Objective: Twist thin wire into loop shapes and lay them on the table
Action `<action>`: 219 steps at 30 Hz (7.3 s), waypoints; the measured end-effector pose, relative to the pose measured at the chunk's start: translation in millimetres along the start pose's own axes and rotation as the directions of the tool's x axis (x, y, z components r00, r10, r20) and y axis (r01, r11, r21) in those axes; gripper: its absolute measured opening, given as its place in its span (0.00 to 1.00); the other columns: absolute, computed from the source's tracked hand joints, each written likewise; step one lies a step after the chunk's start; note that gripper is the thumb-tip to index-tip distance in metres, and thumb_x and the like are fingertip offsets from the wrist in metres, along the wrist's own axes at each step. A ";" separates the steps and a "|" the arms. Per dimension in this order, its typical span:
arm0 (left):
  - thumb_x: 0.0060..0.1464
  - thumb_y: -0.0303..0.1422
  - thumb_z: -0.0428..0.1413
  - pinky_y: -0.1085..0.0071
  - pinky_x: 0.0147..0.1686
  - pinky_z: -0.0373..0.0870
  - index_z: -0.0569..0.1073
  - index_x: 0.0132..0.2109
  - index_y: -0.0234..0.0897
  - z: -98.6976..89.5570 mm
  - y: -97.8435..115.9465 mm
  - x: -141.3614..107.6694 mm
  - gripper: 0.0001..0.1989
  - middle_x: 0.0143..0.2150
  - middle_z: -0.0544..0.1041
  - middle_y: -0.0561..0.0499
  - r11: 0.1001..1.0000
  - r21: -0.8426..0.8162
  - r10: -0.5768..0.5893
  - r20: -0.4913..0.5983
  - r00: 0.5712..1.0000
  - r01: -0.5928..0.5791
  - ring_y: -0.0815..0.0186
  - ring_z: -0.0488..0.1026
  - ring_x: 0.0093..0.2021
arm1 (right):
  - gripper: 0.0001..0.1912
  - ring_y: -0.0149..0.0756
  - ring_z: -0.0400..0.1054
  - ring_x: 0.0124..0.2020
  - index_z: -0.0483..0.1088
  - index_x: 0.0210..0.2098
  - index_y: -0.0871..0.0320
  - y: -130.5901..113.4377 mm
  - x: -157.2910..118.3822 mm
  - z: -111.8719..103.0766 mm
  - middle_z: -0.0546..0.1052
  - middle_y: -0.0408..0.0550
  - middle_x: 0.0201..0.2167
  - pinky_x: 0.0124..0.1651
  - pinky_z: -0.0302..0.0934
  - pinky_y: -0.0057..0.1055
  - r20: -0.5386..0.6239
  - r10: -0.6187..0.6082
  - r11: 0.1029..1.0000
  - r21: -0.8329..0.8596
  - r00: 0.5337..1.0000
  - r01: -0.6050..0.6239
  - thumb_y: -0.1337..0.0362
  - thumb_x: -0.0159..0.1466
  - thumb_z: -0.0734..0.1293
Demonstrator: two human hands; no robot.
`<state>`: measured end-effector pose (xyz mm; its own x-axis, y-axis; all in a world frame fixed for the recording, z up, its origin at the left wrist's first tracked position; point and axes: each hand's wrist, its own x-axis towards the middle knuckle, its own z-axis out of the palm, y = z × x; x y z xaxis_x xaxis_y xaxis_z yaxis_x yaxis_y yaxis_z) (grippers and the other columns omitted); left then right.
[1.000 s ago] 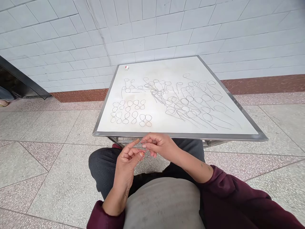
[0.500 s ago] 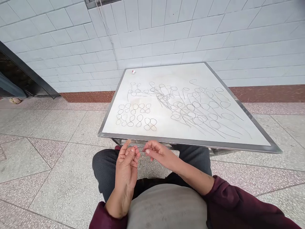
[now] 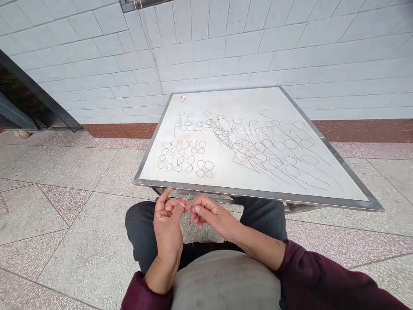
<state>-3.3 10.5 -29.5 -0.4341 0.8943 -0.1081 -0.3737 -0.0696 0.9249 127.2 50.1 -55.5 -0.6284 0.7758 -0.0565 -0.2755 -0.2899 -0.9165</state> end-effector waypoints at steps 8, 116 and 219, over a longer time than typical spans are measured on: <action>0.51 0.31 0.62 0.73 0.35 0.71 0.63 0.60 0.42 -0.9 0.5 -3.4 0.29 0.32 0.78 0.54 0.989 0.140 0.030 0.067 0.997 -0.039 0.71 0.74 0.30 | 0.14 0.24 0.60 0.24 0.64 0.33 0.58 -1.9 3.9 -7.7 0.69 0.39 0.26 0.29 0.58 0.25 -0.056 0.030 0.999 -0.031 0.998 -0.032 0.53 0.63 0.66; 0.49 0.29 0.62 0.74 0.30 0.66 0.59 0.64 0.39 -3.6 -6.6 -3.4 0.37 0.26 0.74 0.57 0.965 0.149 -0.249 0.267 0.931 0.215 0.74 0.67 0.23 | 0.14 0.38 0.66 0.49 0.70 0.37 0.56 14.3 5.1 -26.5 0.71 0.51 0.51 0.44 0.65 0.36 0.135 -0.060 0.974 0.225 0.989 0.028 0.52 0.60 0.69; 0.52 0.31 0.57 0.64 0.45 0.69 0.59 0.66 0.40 1.9 -25.8 -9.4 0.34 0.40 0.79 0.46 0.692 0.696 0.085 0.187 0.979 -0.193 0.59 0.75 0.42 | 0.20 0.40 0.69 0.44 0.56 0.55 0.54 11.2 5.8 1.9 0.71 0.54 0.49 0.50 0.64 0.46 -0.102 -0.314 0.659 -0.739 0.944 0.139 0.71 0.64 0.59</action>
<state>11.9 4.8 -51.7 -0.3033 0.9520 0.0409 0.3957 0.0868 0.9143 119.1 50.2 -65.3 -0.4321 0.8807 0.1942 0.2690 0.3314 -0.9043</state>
